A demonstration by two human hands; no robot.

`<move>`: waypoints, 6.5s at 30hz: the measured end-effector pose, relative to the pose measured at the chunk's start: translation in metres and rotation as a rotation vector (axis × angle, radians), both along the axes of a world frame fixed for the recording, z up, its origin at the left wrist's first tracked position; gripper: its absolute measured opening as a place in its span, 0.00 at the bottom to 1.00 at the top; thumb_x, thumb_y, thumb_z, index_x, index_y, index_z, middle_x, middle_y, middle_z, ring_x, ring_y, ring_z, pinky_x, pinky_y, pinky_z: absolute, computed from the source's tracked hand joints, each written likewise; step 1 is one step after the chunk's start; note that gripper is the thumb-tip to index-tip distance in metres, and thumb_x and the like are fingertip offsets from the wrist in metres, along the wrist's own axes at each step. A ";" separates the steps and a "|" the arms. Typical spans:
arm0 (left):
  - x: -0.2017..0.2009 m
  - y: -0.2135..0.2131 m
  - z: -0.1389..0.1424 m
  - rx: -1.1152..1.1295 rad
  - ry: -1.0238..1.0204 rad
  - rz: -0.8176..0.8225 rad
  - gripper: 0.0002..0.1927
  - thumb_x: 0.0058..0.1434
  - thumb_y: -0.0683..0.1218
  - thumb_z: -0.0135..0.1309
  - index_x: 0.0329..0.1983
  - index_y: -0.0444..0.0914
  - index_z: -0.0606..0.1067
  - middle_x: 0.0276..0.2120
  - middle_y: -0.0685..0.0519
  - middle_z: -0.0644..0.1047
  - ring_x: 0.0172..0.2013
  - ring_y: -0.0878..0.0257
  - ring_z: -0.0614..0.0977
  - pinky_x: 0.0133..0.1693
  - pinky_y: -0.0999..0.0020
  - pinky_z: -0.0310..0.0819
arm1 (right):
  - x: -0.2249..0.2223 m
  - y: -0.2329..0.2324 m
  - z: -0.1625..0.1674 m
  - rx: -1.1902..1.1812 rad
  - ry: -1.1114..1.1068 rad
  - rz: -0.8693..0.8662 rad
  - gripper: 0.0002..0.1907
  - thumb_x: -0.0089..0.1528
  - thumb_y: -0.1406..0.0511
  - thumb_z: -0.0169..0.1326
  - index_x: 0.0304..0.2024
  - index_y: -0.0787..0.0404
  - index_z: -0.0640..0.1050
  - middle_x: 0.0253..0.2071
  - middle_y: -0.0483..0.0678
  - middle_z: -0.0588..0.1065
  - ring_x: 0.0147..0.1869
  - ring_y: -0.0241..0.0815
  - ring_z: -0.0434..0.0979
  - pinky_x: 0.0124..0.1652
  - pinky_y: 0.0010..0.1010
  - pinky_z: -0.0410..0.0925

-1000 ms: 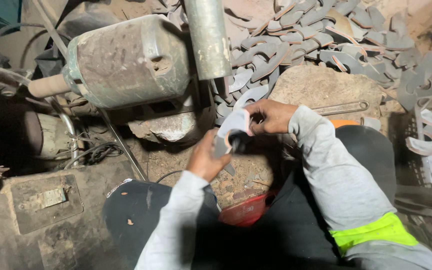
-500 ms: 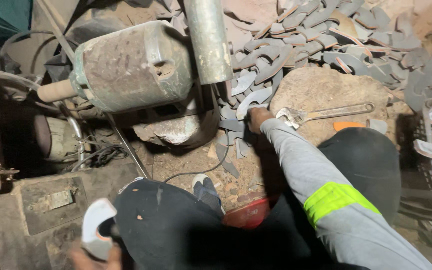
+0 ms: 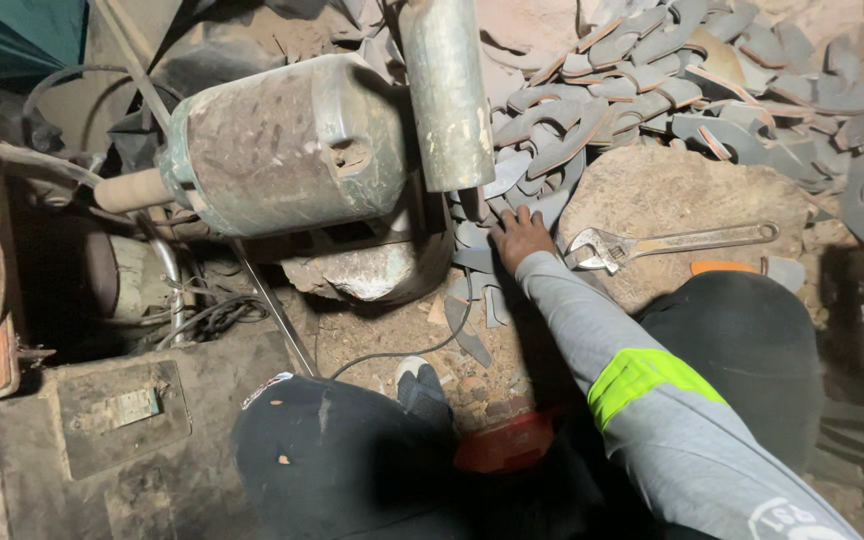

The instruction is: The person sits on the floor and repeatedly presses curved gray shoe parts against a vertical grinding wheel to smooth their edges. They handle the parts one at a time, rotating them to grind different sides, and place finished pieces into a nearby pile.

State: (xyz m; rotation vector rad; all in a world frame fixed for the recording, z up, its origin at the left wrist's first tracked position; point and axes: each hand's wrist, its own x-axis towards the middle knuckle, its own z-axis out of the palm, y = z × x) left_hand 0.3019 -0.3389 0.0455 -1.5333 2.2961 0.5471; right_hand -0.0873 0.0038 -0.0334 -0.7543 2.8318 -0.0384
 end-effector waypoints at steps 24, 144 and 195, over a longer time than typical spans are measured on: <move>-0.259 0.276 0.006 0.982 0.658 -0.700 0.34 0.62 0.56 0.60 0.66 0.36 0.66 0.43 0.50 0.81 0.41 0.61 0.81 0.43 0.64 0.76 | -0.030 0.082 0.117 -1.036 -0.619 -0.319 0.14 0.65 0.65 0.48 0.44 0.71 0.77 0.33 0.51 0.77 0.35 0.44 0.76 0.36 0.36 0.71; -0.266 0.302 0.011 0.633 0.865 -0.655 0.31 0.54 0.47 0.64 0.57 0.31 0.67 0.34 0.43 0.81 0.29 0.52 0.85 0.36 0.59 0.79 | -0.022 0.087 0.140 -0.763 -0.485 -0.139 0.22 0.61 0.55 0.60 0.47 0.65 0.74 0.35 0.50 0.78 0.39 0.41 0.77 0.40 0.35 0.71; -0.345 0.350 -0.039 -0.021 1.278 -1.230 0.19 0.60 0.42 0.53 0.55 0.43 0.71 0.50 0.49 0.79 0.53 0.51 0.79 0.53 0.61 0.73 | -0.033 0.062 0.150 -0.460 0.068 -0.039 0.16 0.70 0.57 0.47 0.43 0.64 0.76 0.32 0.63 0.77 0.40 0.69 0.76 0.44 0.58 0.66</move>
